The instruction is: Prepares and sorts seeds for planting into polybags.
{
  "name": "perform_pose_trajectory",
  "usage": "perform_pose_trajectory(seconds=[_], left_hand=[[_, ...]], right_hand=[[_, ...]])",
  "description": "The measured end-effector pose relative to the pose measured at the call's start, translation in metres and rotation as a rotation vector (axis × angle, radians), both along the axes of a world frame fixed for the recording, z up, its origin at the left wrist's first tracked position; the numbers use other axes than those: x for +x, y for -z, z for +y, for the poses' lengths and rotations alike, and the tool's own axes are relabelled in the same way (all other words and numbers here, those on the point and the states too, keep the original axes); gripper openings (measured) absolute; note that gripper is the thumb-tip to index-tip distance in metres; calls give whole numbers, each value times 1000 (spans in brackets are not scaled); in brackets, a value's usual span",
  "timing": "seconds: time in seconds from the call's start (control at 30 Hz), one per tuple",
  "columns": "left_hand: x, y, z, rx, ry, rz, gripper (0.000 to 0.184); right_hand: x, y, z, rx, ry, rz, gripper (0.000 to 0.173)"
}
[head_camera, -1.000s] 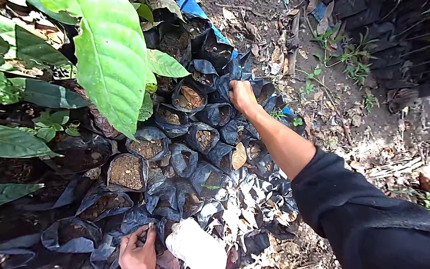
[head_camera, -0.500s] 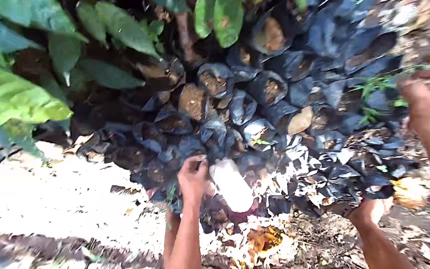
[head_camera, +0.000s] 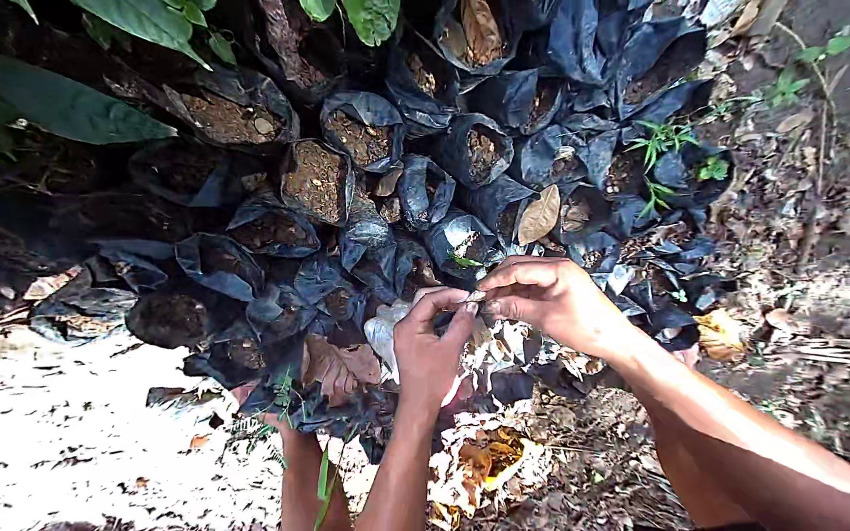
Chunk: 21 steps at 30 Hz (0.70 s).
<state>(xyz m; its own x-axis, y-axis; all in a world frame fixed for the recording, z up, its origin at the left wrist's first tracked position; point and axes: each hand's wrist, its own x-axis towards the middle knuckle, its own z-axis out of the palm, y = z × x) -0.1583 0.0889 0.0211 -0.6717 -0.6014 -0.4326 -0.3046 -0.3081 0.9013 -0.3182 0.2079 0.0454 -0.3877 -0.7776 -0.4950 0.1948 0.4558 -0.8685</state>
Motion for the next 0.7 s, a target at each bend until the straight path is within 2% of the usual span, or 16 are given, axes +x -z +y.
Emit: perform_pose_trajectory(seconds=[0.2, 0.27, 0.37, 0.5, 0.6, 0.7], left_hand=[[-9, -4, 10, 66, 23, 36, 13], [0, -9, 10, 38, 68, -14, 18], [26, -18, 10, 42, 81, -116, 24], [100, -10, 10, 77, 44, -219, 25], [137, 0, 10, 115, 17, -248, 24], [150, 11, 6, 106, 25, -324, 26]], right_hand=[[-4, 3, 11, -8, 154, -246, 12], [-12, 7, 12, 98, 225, -218, 13], [-78, 24, 12, 322, 307, 112, 21], [-191, 58, -4, 472, 385, 569, 23], [-244, 81, -33, 577, 285, 816, 24], [-270, 105, -51, 708, 160, 946, 29]])
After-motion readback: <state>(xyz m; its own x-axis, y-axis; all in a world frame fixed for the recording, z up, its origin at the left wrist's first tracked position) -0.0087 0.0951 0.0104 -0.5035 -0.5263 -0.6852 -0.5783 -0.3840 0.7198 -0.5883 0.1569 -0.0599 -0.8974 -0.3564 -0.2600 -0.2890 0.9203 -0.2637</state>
